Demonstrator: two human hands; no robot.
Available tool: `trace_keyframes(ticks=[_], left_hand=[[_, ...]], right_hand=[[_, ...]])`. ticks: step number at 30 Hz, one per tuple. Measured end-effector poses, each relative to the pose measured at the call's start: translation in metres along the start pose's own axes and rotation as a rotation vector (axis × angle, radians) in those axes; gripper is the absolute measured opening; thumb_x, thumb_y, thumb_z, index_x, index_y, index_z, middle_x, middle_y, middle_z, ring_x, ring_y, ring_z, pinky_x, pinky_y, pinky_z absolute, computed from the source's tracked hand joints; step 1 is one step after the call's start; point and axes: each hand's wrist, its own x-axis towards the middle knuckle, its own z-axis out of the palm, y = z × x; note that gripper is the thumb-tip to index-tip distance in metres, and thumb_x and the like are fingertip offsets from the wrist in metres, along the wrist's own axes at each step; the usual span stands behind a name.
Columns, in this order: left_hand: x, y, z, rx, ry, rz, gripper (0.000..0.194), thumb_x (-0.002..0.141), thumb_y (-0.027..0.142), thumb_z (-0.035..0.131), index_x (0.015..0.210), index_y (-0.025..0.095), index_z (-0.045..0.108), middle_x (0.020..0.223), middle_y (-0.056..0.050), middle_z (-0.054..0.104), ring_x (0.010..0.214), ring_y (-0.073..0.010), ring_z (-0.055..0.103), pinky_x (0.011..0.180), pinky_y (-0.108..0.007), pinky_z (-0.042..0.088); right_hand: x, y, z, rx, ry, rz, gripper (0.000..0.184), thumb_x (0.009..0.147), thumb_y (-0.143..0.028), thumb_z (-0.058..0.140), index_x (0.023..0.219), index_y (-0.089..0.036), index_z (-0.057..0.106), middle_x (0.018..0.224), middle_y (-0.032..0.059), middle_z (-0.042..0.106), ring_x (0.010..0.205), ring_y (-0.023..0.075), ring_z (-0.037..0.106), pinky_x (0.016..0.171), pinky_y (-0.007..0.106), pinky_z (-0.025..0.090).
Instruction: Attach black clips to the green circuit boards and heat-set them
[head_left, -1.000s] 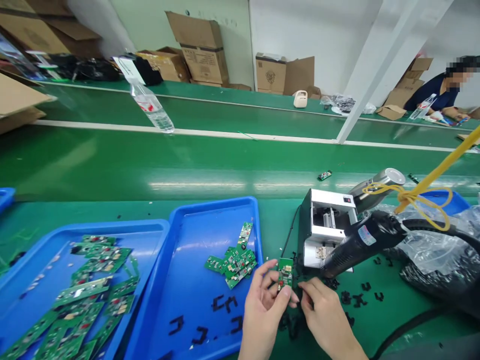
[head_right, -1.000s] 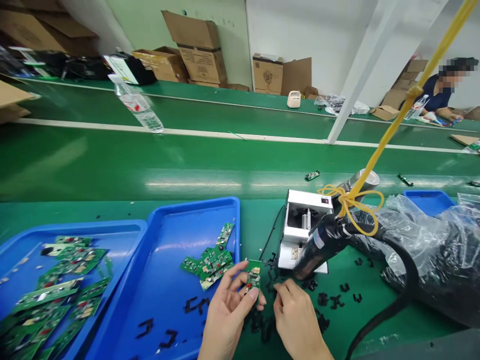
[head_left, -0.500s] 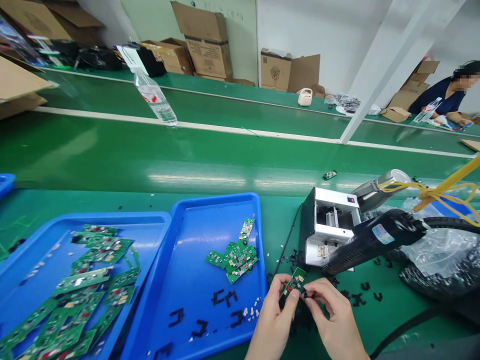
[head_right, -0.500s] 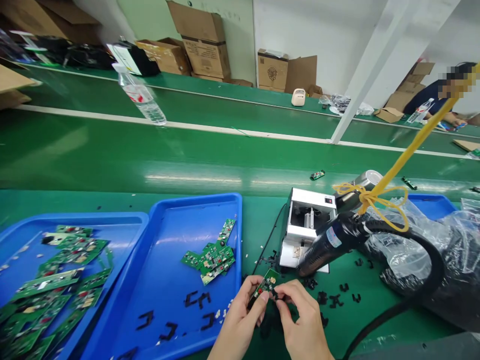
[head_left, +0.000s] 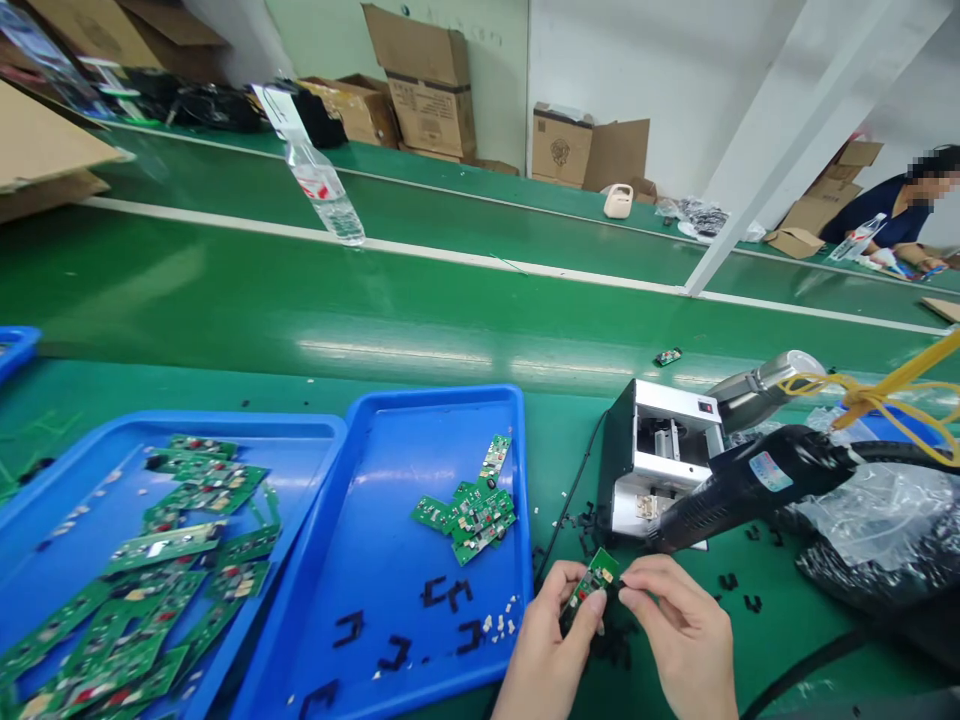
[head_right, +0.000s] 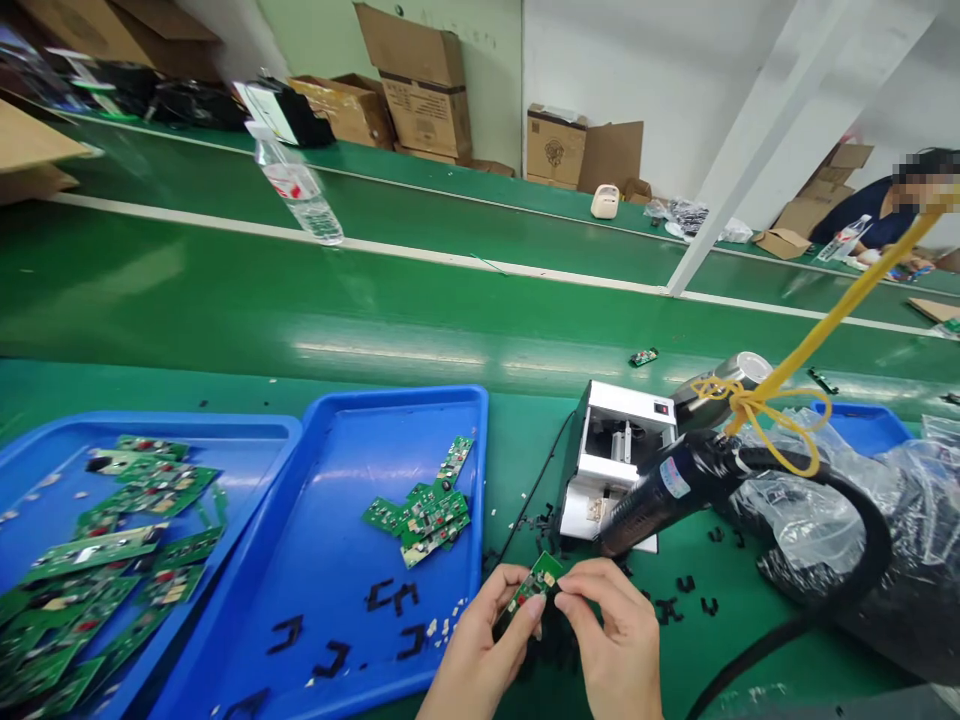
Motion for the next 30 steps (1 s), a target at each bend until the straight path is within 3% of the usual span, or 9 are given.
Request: trace_keyframes(ticks=[4,9,22,25,30], left_hand=[[-0.008,0.02,-0.01,0.22,0.032,0.084,0.021,0.092,0.043,0.064,0.088,0.023,0.071,0.068,0.002,0.065,0.067,-0.019,0.058,0.066,-0.027,0.04],[-0.015,0.034,-0.023,0.381,0.02,0.088,0.022,0.092,0.044,0.063,0.085,0.026,0.073,0.075,-0.001,0.07,0.072,-0.0219,0.059,0.066,-0.027,0.038],[-0.018,0.034,-0.026,0.5,-0.049,0.189,0.017,0.097,0.033,0.058,0.088,0.026,0.07,0.079,0.002,0.072,0.07,-0.0181,0.061,0.071,-0.025,0.043],[-0.018,0.03,-0.029,0.572,-0.079,0.291,0.015,0.099,0.027,0.056,0.091,0.026,0.068,0.081,0.003,0.072,0.072,-0.0165,0.065,0.072,-0.023,0.045],[-0.018,0.02,-0.033,0.74,-0.104,0.573,0.02,0.105,0.022,0.045,0.102,0.027,0.065,0.088,0.001,0.072,0.075,-0.0163,0.069,0.07,-0.022,0.048]], right_hand=[[0.0,-0.001,0.001,-0.073,0.013,-0.088,0.015,0.093,-0.016,0.068,0.082,-0.023,0.075,0.081,0.0055,0.073,0.068,0.0172,0.072,0.057,0.021,0.059],[-0.001,-0.003,0.006,-0.03,0.018,-0.113,0.017,0.091,-0.011,0.067,0.083,-0.023,0.075,0.083,0.0056,0.071,0.068,0.0162,0.07,0.055,0.021,0.058],[0.0,-0.002,0.005,0.049,-0.064,-0.128,0.021,0.091,-0.006,0.065,0.086,-0.023,0.077,0.081,0.0059,0.071,0.068,0.0169,0.07,0.056,0.023,0.059],[0.0,0.0,0.006,0.043,-0.069,-0.129,0.022,0.091,-0.006,0.065,0.087,-0.023,0.078,0.081,0.0057,0.07,0.067,0.0164,0.07,0.056,0.023,0.059],[0.0,0.004,0.005,0.034,-0.058,-0.158,0.022,0.092,-0.007,0.064,0.087,-0.024,0.077,0.087,0.0065,0.071,0.071,0.0177,0.073,0.058,0.023,0.06]])
